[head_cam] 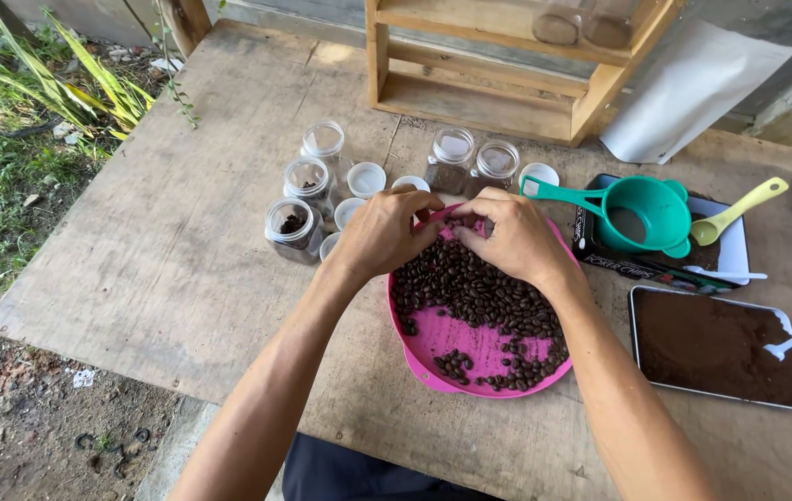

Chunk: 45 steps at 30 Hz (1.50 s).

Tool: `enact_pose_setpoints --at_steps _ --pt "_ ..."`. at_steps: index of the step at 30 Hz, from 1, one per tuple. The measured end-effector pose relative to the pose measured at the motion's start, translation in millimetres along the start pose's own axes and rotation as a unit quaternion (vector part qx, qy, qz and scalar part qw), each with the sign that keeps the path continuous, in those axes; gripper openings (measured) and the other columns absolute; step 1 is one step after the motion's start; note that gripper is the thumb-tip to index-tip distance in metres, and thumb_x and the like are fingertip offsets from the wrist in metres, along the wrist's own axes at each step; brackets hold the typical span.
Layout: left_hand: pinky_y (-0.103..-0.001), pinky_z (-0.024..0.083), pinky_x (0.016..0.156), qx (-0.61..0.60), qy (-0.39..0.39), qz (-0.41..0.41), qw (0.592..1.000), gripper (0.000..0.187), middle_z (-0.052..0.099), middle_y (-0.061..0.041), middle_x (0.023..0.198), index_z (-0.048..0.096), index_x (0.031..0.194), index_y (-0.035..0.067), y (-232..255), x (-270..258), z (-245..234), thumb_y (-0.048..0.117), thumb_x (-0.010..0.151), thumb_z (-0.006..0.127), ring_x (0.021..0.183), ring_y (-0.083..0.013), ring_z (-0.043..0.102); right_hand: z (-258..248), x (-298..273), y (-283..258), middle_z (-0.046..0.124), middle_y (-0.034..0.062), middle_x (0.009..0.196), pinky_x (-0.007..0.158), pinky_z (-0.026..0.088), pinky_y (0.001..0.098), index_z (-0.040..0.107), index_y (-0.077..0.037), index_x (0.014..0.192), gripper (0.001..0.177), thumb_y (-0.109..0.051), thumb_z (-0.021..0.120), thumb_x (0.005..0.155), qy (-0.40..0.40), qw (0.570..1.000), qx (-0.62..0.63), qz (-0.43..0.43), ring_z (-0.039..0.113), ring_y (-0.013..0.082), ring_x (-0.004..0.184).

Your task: Sort and pack roasted coffee beans from a tray into individual glass jars.

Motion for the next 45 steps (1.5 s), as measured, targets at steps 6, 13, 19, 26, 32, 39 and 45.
enact_pose_setpoints --at_steps 6,13,19,26,32,39,45 --pt "-0.055 0.06 0.076 0.028 -0.071 -0.039 0.996 0.019 0.074 -0.011 0.095 0.077 0.1 0.018 -11.5 -1.3 33.4 0.026 0.084 0.073 0.087 -0.0416 0.073 33.2 -9.8 30.6 0.072 0.0113 0.09 0.081 0.055 0.0459 0.079 -0.01 0.099 0.019 -0.018 0.075 0.082 -0.074 0.997 -0.004 0.038 0.07 0.0351 0.091" --pt "-0.057 0.059 0.082 0.054 -0.141 -0.053 0.987 0.024 0.075 -0.011 0.099 0.079 0.101 0.019 -10.0 -7.8 52.7 0.031 0.081 0.073 0.092 -0.0439 0.072 42.7 -16.8 27.2 0.072 0.0129 0.095 0.083 0.055 0.0499 0.078 -0.011 0.102 0.032 -0.032 0.081 0.077 -0.134 0.988 -0.003 0.073 0.069 0.038 0.096" --pt "-0.053 0.06 0.083 0.092 -0.168 -0.057 0.98 0.02 0.075 -0.009 0.097 0.081 0.097 0.022 -7.0 -8.2 54.9 0.033 0.082 0.074 0.091 -0.0417 0.073 54.6 -18.3 37.2 0.068 0.0045 0.089 0.079 0.056 0.0426 0.08 -0.014 0.102 0.029 -0.035 0.08 0.083 -0.174 0.978 -0.045 0.108 0.069 0.028 0.09" --pt "-0.052 0.06 0.081 0.101 -0.177 -0.055 0.978 0.022 0.074 -0.008 0.095 0.079 0.093 0.02 -24.7 -8.5 70.8 0.037 0.079 0.078 0.089 -0.0394 0.074 63.7 -15.9 40.0 0.065 0.0041 0.078 0.071 0.056 0.0416 0.077 -0.011 0.09 0.029 -0.039 0.079 0.086 -0.175 0.979 -0.046 0.096 0.069 0.0278 0.084" --pt "-0.055 0.06 0.082 0.087 -0.176 -0.061 0.979 0.023 0.075 -0.011 0.091 0.077 0.092 0.016 -20.8 -8.5 64.7 0.036 0.079 0.076 0.089 -0.0427 0.074 60.2 -15.7 37.1 0.068 0.0078 0.081 0.077 0.057 0.0443 0.076 -0.009 0.09 0.022 -0.03 0.078 0.085 -0.18 0.978 -0.023 0.101 0.07 0.0303 0.088" --pt "-0.055 0.059 0.081 0.078 -0.171 -0.074 0.979 0.017 0.077 -0.012 0.088 0.077 0.092 0.016 -13.5 -7.2 56.9 0.029 0.082 0.072 0.088 -0.043 0.075 54.2 -13.7 42.1 0.071 0.0091 0.084 0.081 0.057 0.0435 0.077 -0.008 0.091 0.016 -0.024 0.075 0.089 -0.164 0.981 -0.003 0.103 0.071 0.0299 0.09" --pt "-0.055 0.058 0.086 0.09 -0.204 -0.079 0.972 0.026 0.077 -0.014 0.097 0.081 0.1 0.02 -9.4 -7.9 57.8 0.036 0.081 0.075 0.095 -0.0458 0.073 56.0 -15.1 31.3 0.073 0.0099 0.091 0.087 0.058 0.0435 0.079 -0.008 0.105 0.024 -0.024 0.078 0.088 -0.212 0.969 -0.017 0.127 0.071 0.0299 0.098"
Point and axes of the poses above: each hand's wrist, its own x-axis towards the middle knuckle, its own z-axis out of the palm, y = z × x, the point moved 10 cm from there along x, towards the middle knuckle
